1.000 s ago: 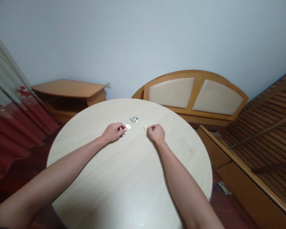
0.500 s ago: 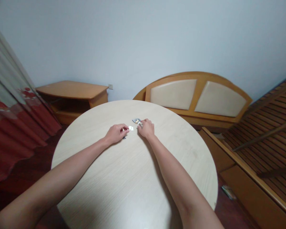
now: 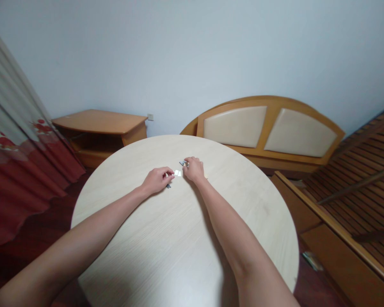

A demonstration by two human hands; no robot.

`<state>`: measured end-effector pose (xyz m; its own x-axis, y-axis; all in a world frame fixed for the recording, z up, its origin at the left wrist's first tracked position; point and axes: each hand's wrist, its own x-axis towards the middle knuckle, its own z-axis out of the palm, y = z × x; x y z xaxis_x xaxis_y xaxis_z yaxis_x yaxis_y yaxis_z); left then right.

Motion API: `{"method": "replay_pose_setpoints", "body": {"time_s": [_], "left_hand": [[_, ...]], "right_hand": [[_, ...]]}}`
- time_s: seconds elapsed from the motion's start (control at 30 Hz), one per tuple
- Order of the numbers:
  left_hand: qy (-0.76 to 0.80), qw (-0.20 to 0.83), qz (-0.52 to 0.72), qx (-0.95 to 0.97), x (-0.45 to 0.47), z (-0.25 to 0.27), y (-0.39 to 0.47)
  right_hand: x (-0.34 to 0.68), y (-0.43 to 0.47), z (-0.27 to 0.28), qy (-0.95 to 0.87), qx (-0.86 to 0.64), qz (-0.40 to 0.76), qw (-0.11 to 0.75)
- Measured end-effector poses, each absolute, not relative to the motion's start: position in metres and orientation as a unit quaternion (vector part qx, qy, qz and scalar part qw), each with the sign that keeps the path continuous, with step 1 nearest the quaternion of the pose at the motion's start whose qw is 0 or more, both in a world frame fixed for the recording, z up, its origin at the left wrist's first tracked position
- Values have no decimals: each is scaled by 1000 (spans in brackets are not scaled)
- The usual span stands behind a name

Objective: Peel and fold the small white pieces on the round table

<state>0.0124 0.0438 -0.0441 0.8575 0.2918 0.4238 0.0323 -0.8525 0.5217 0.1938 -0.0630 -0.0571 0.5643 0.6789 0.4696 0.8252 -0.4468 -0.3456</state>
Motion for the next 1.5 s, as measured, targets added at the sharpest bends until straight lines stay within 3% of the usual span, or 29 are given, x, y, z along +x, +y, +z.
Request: {"method": "replay_pose_setpoints", "body": {"time_s": [0.23, 0.53, 0.7, 0.9, 1.07, 1.5], "left_hand": [[34, 261, 240, 935, 14, -48, 41], [-32, 243, 237, 940, 10, -40, 34], [-18, 242, 241, 939, 12, -43, 35], [21, 239, 239, 941, 15, -48, 36], [32, 238, 244, 940, 14, -48, 36], [48, 222, 241, 944, 14, -44, 33]], "right_hand": [[148, -101, -77, -445, -721, -33, 530], [130, -108, -79, -406, -593, 158, 678], [130, -109, -80, -428, -567, 191, 677], [124, -113, -76, -465, -664, 75, 581], [126, -115, -74, -487, -677, 14, 552], [131, -115, -74, -492, -681, -24, 542]]}}
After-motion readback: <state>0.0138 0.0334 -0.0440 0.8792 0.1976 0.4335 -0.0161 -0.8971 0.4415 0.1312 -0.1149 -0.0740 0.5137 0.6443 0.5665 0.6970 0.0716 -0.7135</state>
